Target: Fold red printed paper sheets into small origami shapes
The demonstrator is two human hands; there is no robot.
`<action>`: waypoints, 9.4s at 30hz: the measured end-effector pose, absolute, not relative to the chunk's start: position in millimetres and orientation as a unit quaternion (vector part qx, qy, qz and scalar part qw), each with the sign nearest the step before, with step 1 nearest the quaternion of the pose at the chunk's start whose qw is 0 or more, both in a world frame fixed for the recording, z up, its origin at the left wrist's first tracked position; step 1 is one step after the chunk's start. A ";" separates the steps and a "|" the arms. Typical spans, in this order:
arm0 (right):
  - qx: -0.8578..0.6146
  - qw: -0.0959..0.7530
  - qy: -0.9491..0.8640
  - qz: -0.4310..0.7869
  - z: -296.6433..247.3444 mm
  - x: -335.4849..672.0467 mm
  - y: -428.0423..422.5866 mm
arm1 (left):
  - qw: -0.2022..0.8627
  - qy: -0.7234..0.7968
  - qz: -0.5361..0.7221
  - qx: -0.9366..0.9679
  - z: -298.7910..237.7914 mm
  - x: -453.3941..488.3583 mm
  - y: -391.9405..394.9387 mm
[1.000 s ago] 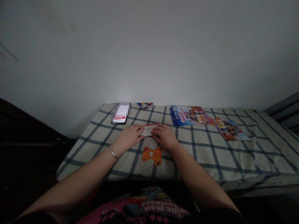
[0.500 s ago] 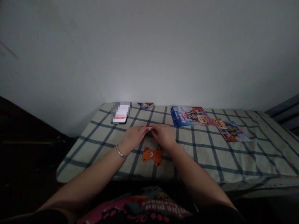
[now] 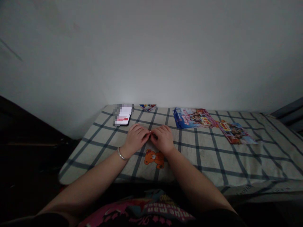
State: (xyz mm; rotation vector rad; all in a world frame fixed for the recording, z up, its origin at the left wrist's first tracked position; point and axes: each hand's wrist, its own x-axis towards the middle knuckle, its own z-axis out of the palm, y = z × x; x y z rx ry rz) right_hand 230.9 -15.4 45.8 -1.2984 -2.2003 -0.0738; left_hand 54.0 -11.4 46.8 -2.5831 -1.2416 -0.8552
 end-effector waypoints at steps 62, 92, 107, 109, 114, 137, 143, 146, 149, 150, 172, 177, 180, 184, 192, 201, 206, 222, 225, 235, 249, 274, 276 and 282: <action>-0.440 0.351 -0.825 -0.055 34.2 260.8 1.2 | 0.102 -0.413 -0.334 -0.841 44.0 44.2 -1.9; -0.510 0.432 -0.742 0.056 21.9 280.2 12.3 | -0.044 -0.451 -0.378 -0.808 37.5 32.9 1.5; -0.508 0.305 -0.806 0.021 22.3 272.5 9.5 | -0.007 -0.477 -0.286 -0.831 26.3 35.3 0.2; -0.504 0.303 -0.808 0.020 23.0 272.0 9.7 | -0.006 -0.477 -0.278 -0.834 26.5 35.5 -0.2; -0.505 0.306 -0.807 0.028 22.4 271.4 10.6 | -0.037 -0.469 -0.289 -0.834 27.9 35.4 1.1; -0.466 0.434 -0.736 0.230 18.6 259.6 3.8 | 0.047 -0.340 -0.363 -0.866 35.1 41.5 -11.1; -0.436 0.416 -0.763 0.234 19.5 258.7 4.6 | -0.002 -0.322 -0.351 -0.879 32.9 48.4 -12.6; -0.446 0.412 -0.762 0.225 19.6 258.8 5.6 | -0.051 -0.356 -0.334 -0.871 32.6 48.2 -10.9; -0.454 0.412 -0.759 0.220 18.6 259.5 6.4 | -0.101 -0.379 -0.327 -0.860 32.8 46.4 -8.5; -0.453 0.410 -0.760 0.221 18.2 259.8 6.6 | -0.115 -0.383 -0.327 -0.856 32.8 45.9 -7.7; -0.407 0.382 -0.815 0.158 28.3 256.4 -1.3 | -0.179 -0.394 -0.347 -0.832 31.7 43.5 -1.8; -0.404 0.386 -0.813 0.162 32.1 255.8 -3.6 | -0.177 -0.398 -0.378 -0.817 28.2 44.3 -1.3; -0.396 0.384 -0.817 0.169 33.2 255.7 -3.9 | -0.163 -0.412 -0.399 -0.803 26.4 44.4 -1.1; -0.386 0.378 -0.826 0.159 30.3 256.6 -2.2 | -0.113 -0.403 -0.399 -0.816 26.6 42.4 1.0; -0.395 0.358 -0.838 0.115 31.2 259.5 -5.7 | -0.085 -0.409 -0.370 -0.830 29.9 41.1 1.0; -0.451 0.295 -0.842 0.031 31.5 259.2 -4.6 | -0.025 -0.464 -0.359 -0.809 30.5 37.5 1.5; -0.420 0.262 -0.869 -0.017 35.6 259.0 -4.6 | -0.007 -0.461 -0.355 -0.813 31.1 38.4 0.5; -0.335 0.251 -0.908 0.018 37.3 258.2 -4.6 | 0.068 -0.509 -0.320 -0.796 28.0 36.7 -1.1; -0.320 0.233 -0.919 0.010 39.1 257.6 -5.5 | 0.062 -0.502 -0.315 -0.803 27.1 36.5 -1.4; -0.302 0.265 -0.914 0.056 41.4 255.1 -8.2 | 0.013 -0.498 -0.300 -0.814 24.3 34.0 1.8; -0.373 0.267 -0.882 0.103 40.0 258.8 -7.9 | -0.021 -0.444 -0.329 -0.833 31.7 36.6 1.2; -0.485 0.312 -0.811 0.103 23.5 269.5 9.3 | -0.029 -0.375 -0.348 -0.859 36.7 40.0 -3.3; -0.484 0.303 -0.815 0.101 23.1 270.1 10.0 | -0.014 -0.382 -0.342 -0.858 38.6 40.4 -5.2; -0.495 0.269 -0.823 0.080 24.4 267.6 11.3 | 0.068 -0.380 -0.303 -0.871 43.6 43.3 -12.1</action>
